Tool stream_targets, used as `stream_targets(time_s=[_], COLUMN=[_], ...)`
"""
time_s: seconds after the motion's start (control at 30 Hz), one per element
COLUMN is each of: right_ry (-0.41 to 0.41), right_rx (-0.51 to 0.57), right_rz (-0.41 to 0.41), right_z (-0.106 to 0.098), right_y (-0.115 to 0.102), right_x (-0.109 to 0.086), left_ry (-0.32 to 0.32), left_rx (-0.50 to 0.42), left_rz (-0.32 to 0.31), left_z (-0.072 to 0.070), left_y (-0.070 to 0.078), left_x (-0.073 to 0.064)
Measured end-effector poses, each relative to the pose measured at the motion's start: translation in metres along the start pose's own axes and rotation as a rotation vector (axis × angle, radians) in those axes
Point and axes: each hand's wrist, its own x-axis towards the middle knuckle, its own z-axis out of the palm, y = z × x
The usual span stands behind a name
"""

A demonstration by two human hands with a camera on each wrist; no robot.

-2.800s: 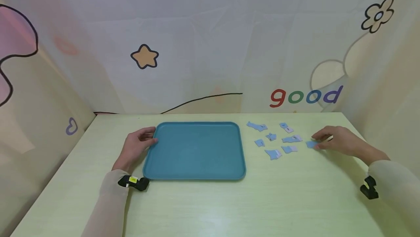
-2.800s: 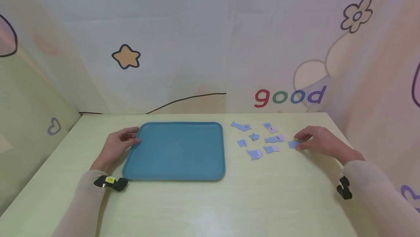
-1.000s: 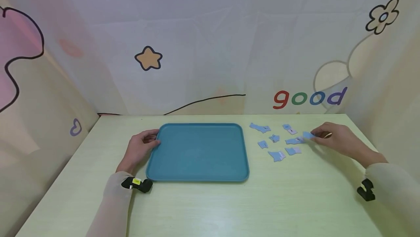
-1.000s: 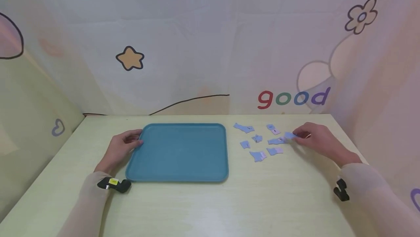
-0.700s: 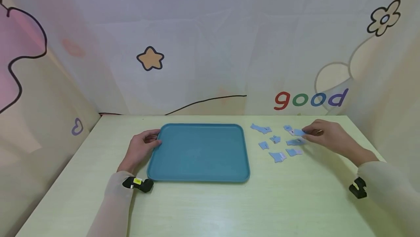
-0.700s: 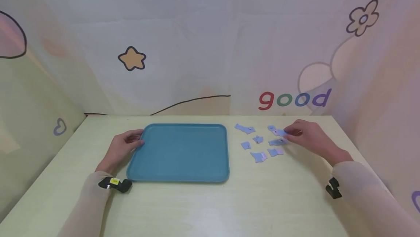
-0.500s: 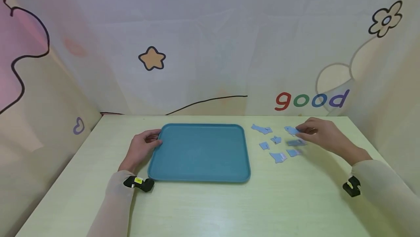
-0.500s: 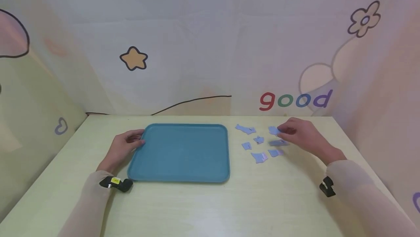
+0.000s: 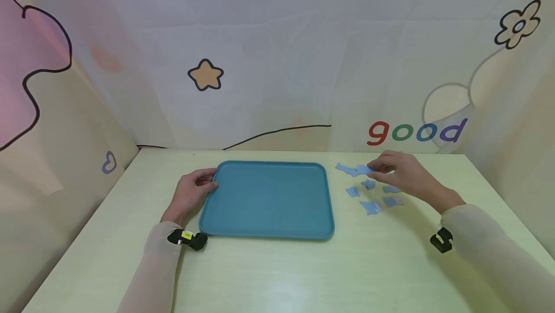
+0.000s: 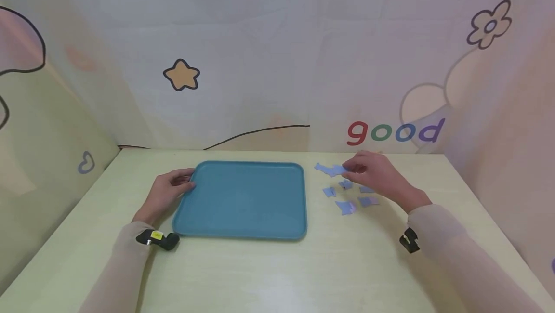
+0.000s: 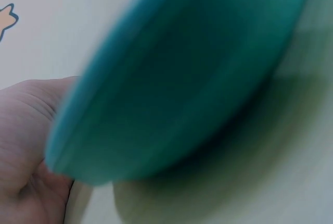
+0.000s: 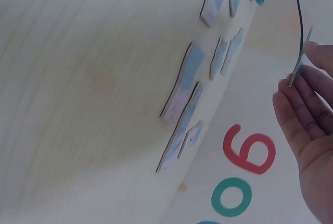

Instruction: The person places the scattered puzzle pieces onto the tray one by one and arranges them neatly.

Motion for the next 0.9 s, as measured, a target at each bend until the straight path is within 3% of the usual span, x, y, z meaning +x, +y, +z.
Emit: stream_targets(time_s=[0.27,0.57,0.9], right_ry=[0.004,0.005,0.021], right_rx=[0.036,0.089,0.129], right_rz=[-0.023,-0.056,-0.150], right_z=[0.012,0.029,0.046], right_y=[-0.014,-0.034,-0.051], right_x=[0.015,0.036,0.058], left_ry=[-0.011,-0.006,0.004], left_rx=[-0.006,-0.012,-0.038], left_rz=[0.023,-0.001,0.016], left_z=[0.000,0.000,-0.002], left_y=[0.002,0.000,-0.003], left_x=[0.002,0.002,0.002])
